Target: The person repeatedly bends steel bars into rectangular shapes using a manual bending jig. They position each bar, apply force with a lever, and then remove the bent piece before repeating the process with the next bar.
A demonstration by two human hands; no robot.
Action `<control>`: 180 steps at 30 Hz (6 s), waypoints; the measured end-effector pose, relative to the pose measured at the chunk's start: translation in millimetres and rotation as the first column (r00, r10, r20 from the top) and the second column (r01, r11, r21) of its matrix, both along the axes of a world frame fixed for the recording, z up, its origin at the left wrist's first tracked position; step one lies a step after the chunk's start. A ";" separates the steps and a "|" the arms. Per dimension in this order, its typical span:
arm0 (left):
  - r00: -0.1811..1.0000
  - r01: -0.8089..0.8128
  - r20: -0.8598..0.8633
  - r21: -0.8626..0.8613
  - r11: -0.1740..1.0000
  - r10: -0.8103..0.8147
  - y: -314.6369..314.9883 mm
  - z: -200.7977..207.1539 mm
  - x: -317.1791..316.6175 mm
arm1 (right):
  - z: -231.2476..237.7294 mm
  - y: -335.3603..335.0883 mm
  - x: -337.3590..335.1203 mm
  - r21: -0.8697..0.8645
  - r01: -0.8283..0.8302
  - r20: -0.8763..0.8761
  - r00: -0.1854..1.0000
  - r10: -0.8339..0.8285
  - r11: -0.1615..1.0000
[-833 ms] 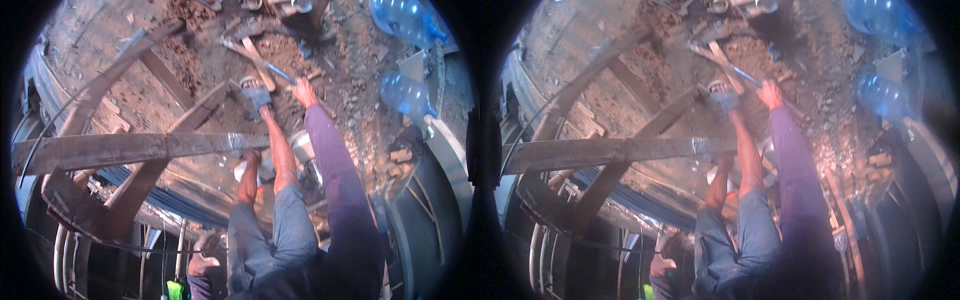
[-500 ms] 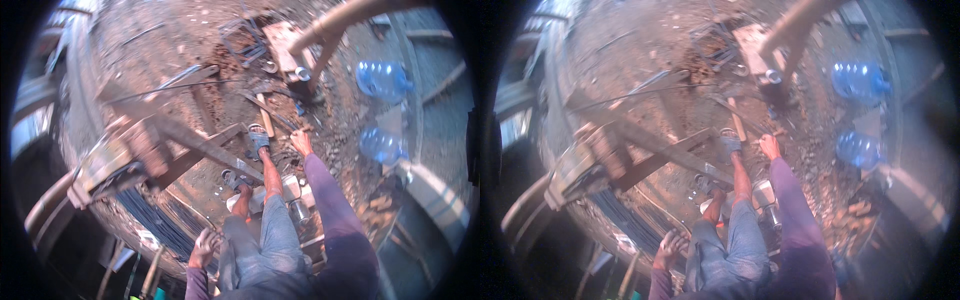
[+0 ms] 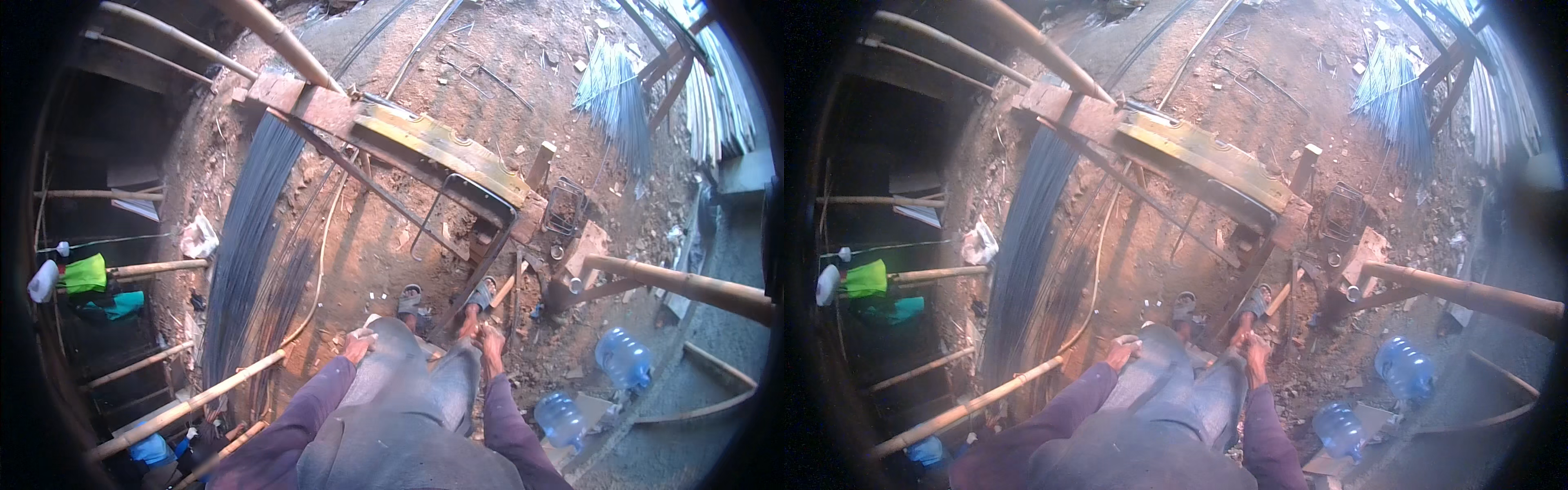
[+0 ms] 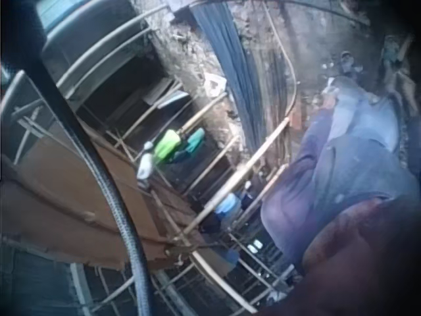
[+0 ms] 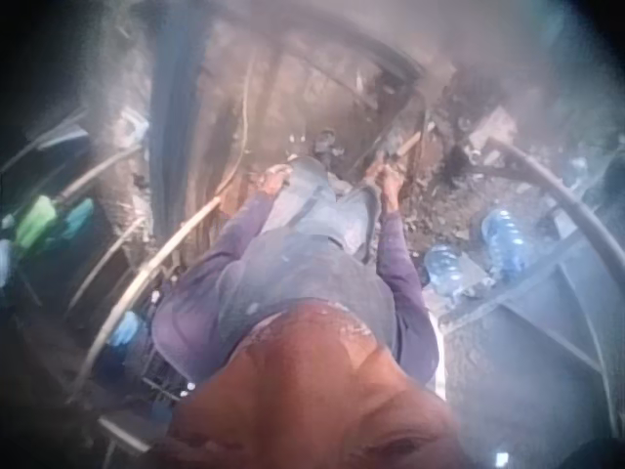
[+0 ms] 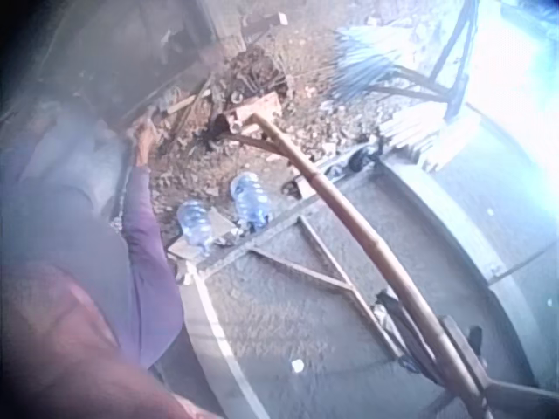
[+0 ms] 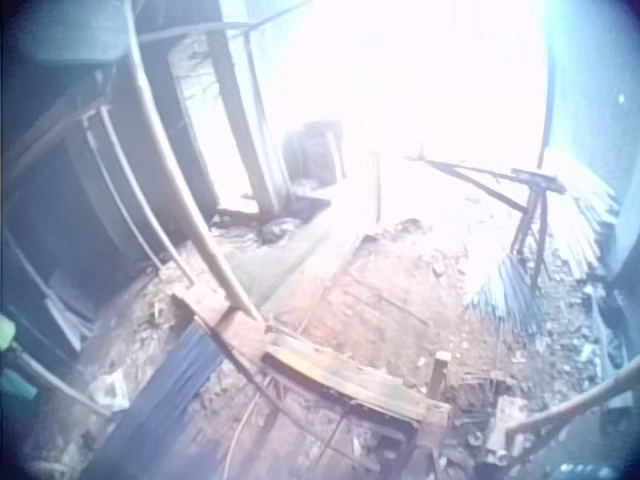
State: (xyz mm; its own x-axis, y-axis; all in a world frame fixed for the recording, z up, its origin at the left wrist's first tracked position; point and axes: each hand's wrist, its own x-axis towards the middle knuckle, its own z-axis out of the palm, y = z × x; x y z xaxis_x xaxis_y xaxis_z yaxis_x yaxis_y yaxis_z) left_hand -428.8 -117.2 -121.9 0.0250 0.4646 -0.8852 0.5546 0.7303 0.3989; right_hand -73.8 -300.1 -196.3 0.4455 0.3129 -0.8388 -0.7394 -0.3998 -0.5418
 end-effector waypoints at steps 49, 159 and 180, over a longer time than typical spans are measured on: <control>0.962 0.119 0.216 0.220 0.968 -0.168 29.0 -0.1 106.9 | 52.9 -347.0 28.1 -0.358 0.135 0.350 0.937 -0.001 0.924; 0.838 0.077 0.527 0.144 0.987 -0.142 257.3 54.7 326.6 | 158.5 134.6 -98.3 0.003 0.248 0.619 0.760 -0.196 0.969; 0.725 0.004 0.684 -0.115 0.993 0.076 264.9 69.2 310.6 | 245.1 137.0 -64.3 -0.011 -0.026 0.337 0.941 0.029 1.000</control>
